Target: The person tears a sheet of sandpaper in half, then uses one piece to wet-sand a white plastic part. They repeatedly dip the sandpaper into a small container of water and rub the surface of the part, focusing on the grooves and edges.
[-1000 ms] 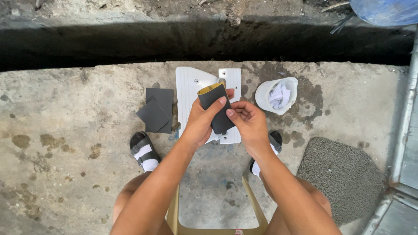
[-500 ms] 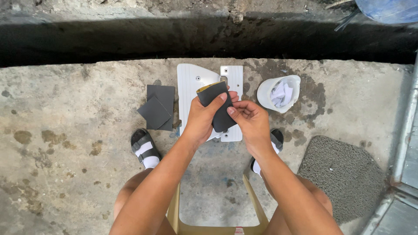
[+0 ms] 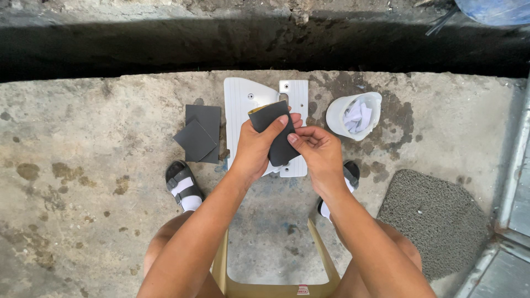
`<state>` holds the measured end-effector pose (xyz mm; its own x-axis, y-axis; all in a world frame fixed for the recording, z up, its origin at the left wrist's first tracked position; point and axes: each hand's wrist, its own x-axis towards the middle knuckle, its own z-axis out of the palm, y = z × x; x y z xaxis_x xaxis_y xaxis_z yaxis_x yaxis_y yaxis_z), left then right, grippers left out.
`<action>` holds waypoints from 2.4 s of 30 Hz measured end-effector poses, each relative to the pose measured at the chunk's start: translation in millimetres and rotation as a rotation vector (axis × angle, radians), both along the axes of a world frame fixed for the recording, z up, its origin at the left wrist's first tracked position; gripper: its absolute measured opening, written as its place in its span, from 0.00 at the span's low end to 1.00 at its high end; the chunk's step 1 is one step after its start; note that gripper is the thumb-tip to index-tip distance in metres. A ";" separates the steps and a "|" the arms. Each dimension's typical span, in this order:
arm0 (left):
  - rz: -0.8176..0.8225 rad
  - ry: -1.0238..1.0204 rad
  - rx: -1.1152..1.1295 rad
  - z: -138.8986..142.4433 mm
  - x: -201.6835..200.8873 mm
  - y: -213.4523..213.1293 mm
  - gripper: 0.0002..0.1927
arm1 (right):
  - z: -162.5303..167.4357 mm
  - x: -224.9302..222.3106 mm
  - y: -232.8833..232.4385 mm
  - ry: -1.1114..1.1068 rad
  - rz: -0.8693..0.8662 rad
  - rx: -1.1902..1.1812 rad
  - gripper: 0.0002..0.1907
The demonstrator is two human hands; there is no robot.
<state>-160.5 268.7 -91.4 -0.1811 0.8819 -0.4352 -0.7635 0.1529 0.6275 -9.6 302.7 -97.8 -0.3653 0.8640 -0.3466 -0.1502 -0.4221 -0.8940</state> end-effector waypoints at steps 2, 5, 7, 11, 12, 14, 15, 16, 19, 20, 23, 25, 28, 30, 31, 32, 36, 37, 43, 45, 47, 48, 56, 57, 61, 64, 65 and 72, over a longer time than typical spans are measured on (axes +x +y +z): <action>0.004 0.003 -0.004 0.2 -0.4 0.2 0.16 | 7.2 -1.4 1.1 -0.013 0.012 0.024 0.09; -0.030 0.138 -0.001 -1.0 0.4 -0.6 0.14 | 18.1 -1.3 5.0 -0.048 -0.045 0.184 0.14; -0.078 0.158 -0.035 -2.7 3.9 -1.9 0.14 | 22.0 -0.8 8.5 -0.005 -0.061 0.161 0.15; -0.138 0.345 -0.066 -7.8 14.1 -4.7 0.13 | 18.0 0.4 12.9 -0.038 -0.030 0.137 0.13; -0.148 0.355 -0.077 -9.0 15.4 -5.0 0.12 | 15.2 0.6 13.2 -0.040 -0.045 0.116 0.12; -0.162 0.375 -0.100 -10.5 17.4 -5.5 0.12 | 9.2 1.6 12.8 -0.043 -0.071 0.074 0.12; -0.167 0.376 -0.095 -10.7 18.2 -5.6 0.12 | 6.6 2.6 12.4 -0.053 -0.077 0.080 0.12; -0.169 0.377 -0.090 -10.2 17.9 -5.5 0.13 | 4.5 3.3 12.1 -0.062 -0.081 0.085 0.12; -0.153 0.438 -0.006 -5.7 17.6 -5.1 0.14 | 1.0 6.4 11.8 -0.043 -0.086 0.085 0.10; -0.145 0.467 0.035 -3.3 17.2 -5.0 0.15 | 0.8 7.2 12.2 -0.029 -0.088 0.083 0.10; -0.202 0.488 -0.008 2.7 18.1 -2.2 0.16 | 0.4 10.1 15.1 -0.013 -0.101 0.016 0.09; -0.230 0.497 -0.011 4.1 18.1 -0.2 0.17 | -0.5 11.7 17.8 -0.034 -0.132 -0.001 0.08; -0.254 0.456 0.020 0.1 16.3 2.2 0.18 | -3.9 13.8 21.6 -0.056 -0.179 0.003 0.08; -0.269 0.429 0.045 -5.7 14.0 3.0 0.19 | -6.8 14.9 23.1 -0.062 -0.207 0.011 0.07; -0.278 0.422 0.047 -8.8 13.0 2.2 0.19 | -8.5 15.4 23.3 -0.064 -0.217 0.008 0.07; -0.282 0.417 0.048 -11.4 11.7 0.7 0.20 | -9.6 15.4 23.5 -0.065 -0.222 0.004 0.07; -0.295 0.380 -0.001 -18.0 10.9 -4.3 0.19 | -12.4 15.5 22.3 -0.084 -0.232 0.031 0.07; -0.298 0.379 0.001 -18.5 11.4 -4.7 0.19 | -12.4 15.9 22.0 -0.082 -0.232 0.033 0.07; -0.246 0.433 0.080 -18.5 9.2 -4.3 0.19 | -11.9 15.2 19.9 -0.127 -0.216 0.059 0.06; -0.222 0.370 0.056 -18.1 7.3 -4.3 0.18 | -12.1 14.2 19.5 -0.130 -0.209 0.063 0.06; -0.219 0.334 0.029 -17.6 6.2 -4.3 0.17 | -12.5 12.9 19.4 -0.152 -0.213 0.061 0.06; -0.220 0.344 0.006 -17.2 5.8 -4.1 0.17 | -12.6 12.2 19.5 -0.139 -0.214 0.061 0.06; -0.155 0.348 0.057 -16.6 4.4 -1.0 0.18 | -11.4 11.8 20.7 -0.165 -0.200 0.093 0.06; -0.146 0.360 0.030 -17.1 4.1 -1.0 0.17 | -11.3 11.8 20.3 -0.170 -0.197 0.093 0.06; -0.110 0.400 -0.048 -19.3 4.1 -2.8 0.17 | -10.9 10.4 18.4 -0.194 -0.188 0.094 0.06; -0.083 0.421 -0.051 -20.3 3.6 -3.9 0.17 | -10.3 10.5 18.5 -0.170 -0.181 0.088 0.06; -0.074 0.427 -0.046 -20.7 3.1 -4.0 0.17 | -10.1 11.2 18.8 -0.156 -0.180 0.085 0.06; -0.143 0.605 -0.088 -21.7 -3.8 -3.1 0.19 | -9.6 12.3 19.4 -0.181 -0.160 0.102 0.06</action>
<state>-164.3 265.7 -113.0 -0.3009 0.8813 -0.3643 -0.2448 0.2978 0.9227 2.7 322.1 -107.4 -0.1610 0.9396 -0.3019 -0.0412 -0.3121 -0.9492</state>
